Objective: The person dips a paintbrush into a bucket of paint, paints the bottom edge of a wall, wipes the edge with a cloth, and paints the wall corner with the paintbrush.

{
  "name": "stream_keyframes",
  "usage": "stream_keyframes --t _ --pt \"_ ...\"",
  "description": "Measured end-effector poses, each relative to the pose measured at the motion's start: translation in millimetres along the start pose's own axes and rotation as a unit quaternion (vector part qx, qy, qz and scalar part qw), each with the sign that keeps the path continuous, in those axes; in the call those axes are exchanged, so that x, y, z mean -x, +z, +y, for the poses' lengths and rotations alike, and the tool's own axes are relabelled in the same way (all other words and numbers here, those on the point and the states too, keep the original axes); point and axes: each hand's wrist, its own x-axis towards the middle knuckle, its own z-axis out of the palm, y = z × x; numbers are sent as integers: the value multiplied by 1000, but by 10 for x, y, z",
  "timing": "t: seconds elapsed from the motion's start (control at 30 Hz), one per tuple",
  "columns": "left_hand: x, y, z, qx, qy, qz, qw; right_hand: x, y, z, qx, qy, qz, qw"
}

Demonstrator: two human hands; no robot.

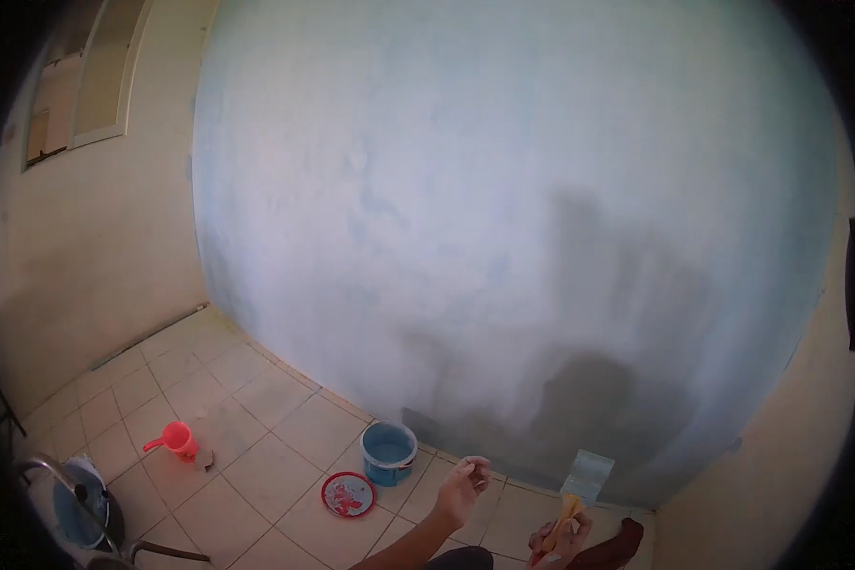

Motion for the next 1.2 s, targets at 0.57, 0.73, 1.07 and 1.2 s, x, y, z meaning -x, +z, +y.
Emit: stream_keyframes --t 0.57,0.73,1.07,1.2 --pt "768 192 449 -52 69 -13 996 470 269 -172 -81 58 -31 995" --pt "1128 71 742 -78 79 19 994 702 620 -70 -91 109 -86 986" --pt "1417 -158 1188 -133 117 134 975 794 1166 151 -131 173 -144 966" --pt "1331 -273 1111 -132 108 144 975 744 1029 306 -113 198 -136 964"
